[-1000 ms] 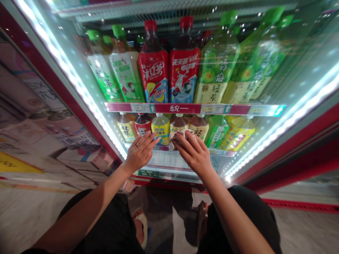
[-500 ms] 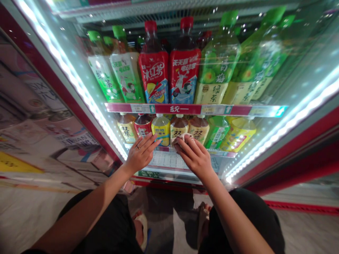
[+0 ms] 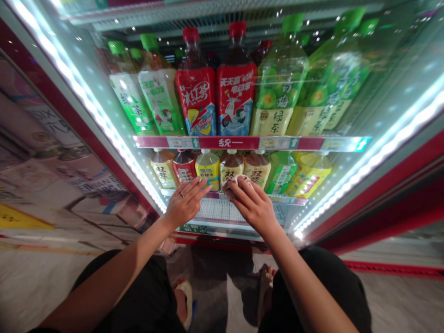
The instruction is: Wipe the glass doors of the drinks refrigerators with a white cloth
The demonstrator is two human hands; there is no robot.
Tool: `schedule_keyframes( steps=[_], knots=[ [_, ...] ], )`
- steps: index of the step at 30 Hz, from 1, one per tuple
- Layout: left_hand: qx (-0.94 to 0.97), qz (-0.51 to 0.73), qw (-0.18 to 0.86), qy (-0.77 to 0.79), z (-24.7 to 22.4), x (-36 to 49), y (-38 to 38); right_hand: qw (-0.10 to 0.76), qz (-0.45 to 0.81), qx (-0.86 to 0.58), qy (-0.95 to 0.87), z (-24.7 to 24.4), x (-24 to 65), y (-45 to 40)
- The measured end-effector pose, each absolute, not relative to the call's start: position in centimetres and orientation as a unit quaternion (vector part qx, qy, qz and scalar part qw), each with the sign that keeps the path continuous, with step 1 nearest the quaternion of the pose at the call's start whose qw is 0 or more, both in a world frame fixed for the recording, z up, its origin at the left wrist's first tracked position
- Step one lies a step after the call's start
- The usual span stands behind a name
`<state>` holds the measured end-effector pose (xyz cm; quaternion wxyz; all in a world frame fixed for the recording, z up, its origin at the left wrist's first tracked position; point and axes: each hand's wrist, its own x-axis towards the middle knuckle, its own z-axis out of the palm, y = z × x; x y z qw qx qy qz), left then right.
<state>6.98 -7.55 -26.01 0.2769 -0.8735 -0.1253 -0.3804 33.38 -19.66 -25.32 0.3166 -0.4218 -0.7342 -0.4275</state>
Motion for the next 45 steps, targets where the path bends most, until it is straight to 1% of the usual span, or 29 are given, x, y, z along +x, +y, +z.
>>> schedule_keyframes(
  steps=[3, 10, 17, 26, 45],
  knots=[
    [-0.872, -0.387, 0.276, -0.119, -26.0, 7.1, -7.7, 0.295, -0.419, -0.414, -0.753, -25.0, 33.4, -19.8],
    [-0.878, -0.371, 0.279, -0.115, -25.9, 6.9, -7.8, 0.342, -0.448, -0.443, -0.697, -25.4, 33.7, -19.8],
    [-0.879, -0.372, 0.276, -0.11, -26.0, 6.9, -7.8, 0.316, -0.423, -0.428, -0.733, -25.0, 33.5, -19.9],
    [-0.879, -0.37, 0.278, -0.112, -26.1, 6.8, -7.7, 0.343, -0.454, -0.458, -0.683, -25.3, 33.7, -19.9],
    [-0.877, -0.358, 0.301, -0.11, -25.9, 7.0, -8.0, 0.339, -0.472, -0.43, -0.692, -24.5, 33.6, -19.9]
  ],
)
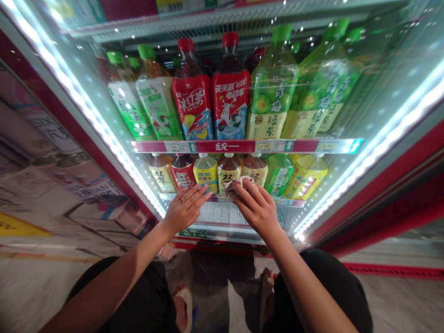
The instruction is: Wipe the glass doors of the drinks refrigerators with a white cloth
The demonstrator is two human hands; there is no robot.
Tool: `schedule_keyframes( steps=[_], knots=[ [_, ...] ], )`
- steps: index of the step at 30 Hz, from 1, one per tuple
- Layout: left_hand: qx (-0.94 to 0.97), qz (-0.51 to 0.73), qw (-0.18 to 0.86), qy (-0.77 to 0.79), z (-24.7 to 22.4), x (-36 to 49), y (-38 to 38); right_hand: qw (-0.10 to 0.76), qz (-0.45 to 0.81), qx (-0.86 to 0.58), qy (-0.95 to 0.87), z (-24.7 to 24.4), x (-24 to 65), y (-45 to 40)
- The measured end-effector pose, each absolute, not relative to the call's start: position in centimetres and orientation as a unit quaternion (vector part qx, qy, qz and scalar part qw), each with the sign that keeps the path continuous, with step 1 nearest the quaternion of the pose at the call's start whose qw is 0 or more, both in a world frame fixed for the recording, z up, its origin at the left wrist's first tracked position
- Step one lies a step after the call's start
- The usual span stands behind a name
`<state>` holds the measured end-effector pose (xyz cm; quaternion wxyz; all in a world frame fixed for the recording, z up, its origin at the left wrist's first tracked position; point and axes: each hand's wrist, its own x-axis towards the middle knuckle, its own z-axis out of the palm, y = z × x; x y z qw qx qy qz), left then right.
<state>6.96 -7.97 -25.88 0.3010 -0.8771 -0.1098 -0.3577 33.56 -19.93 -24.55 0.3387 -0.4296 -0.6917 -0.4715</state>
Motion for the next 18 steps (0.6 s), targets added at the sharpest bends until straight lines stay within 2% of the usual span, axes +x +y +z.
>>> schedule_keyframes(
  steps=[10, 18],
  knots=[
    [-0.88, -0.364, 0.286, -0.102, -26.01, 6.94, -7.89, 0.334, -0.453, -0.417, -0.713, -24.78, 33.94, -19.94],
    [-0.882, -0.356, 0.291, -0.105, -26.3, 6.93, -7.79, 0.345, -0.49, -0.433, -0.674, -24.58, 33.89, -19.96]
  ],
)
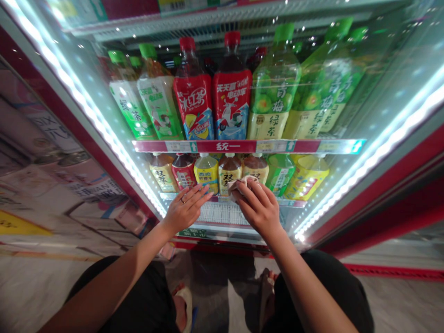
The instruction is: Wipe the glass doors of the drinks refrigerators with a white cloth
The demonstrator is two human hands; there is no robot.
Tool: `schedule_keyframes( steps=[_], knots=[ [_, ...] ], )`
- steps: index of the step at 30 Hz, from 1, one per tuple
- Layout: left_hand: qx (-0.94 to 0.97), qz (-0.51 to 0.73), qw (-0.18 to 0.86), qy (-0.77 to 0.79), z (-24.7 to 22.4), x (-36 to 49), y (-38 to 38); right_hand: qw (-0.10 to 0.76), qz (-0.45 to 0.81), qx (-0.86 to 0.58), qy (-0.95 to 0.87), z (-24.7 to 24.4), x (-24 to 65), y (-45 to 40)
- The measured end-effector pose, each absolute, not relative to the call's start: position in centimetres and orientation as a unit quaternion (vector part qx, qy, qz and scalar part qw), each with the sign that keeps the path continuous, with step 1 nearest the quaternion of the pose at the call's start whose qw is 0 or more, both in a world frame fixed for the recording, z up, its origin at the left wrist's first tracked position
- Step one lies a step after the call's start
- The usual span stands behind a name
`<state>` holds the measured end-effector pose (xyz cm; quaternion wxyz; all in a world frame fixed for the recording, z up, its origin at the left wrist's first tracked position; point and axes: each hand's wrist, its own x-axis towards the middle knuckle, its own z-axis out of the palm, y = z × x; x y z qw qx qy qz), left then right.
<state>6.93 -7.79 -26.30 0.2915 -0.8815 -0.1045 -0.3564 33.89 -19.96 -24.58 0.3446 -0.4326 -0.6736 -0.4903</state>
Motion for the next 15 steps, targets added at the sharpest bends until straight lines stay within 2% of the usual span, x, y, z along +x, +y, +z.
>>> schedule_keyframes(
  steps=[15],
  knots=[
    [-0.891, -0.344, 0.28, -0.095, -26.52, 7.13, -7.78, 0.342, -0.478, -0.429, -0.686, -24.66, 33.65, -19.92]
  ],
)
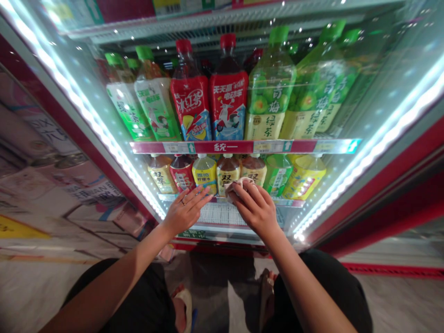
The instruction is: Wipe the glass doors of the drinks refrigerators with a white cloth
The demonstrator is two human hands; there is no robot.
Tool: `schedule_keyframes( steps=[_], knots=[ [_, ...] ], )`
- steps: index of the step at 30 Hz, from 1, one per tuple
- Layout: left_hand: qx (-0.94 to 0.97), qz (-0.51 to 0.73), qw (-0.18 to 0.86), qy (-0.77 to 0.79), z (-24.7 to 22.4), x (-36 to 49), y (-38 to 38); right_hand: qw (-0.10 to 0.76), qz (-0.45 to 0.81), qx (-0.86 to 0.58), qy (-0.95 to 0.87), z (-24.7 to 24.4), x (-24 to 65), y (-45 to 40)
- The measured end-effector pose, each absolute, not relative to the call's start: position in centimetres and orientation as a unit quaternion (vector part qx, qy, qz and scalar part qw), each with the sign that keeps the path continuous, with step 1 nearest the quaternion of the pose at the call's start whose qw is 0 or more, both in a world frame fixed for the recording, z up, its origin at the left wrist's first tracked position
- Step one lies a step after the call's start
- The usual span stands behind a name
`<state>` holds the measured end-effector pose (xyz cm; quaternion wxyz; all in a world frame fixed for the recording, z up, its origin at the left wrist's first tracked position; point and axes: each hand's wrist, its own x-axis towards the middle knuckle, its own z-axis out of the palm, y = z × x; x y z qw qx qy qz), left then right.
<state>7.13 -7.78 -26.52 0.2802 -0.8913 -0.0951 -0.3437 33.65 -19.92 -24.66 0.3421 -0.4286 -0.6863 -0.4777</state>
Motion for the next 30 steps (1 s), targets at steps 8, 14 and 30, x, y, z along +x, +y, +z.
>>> schedule_keyframes(
  steps=[8, 14, 30],
  knots=[
    [-0.89, -0.344, 0.282, -0.098, -26.5, 7.0, -7.8, 0.321, -0.475, -0.445, -0.689, -25.5, 34.0, -20.0],
    [-0.887, -0.341, 0.293, -0.104, -26.5, 7.0, -7.8, 0.315, -0.483, -0.458, -0.676, -25.8, 33.9, -20.0],
    [-0.887, -0.34, 0.295, -0.104, -26.6, 7.0, -7.8, 0.359, -0.491, -0.442, -0.659, -25.0, 33.8, -20.0]
  ],
)
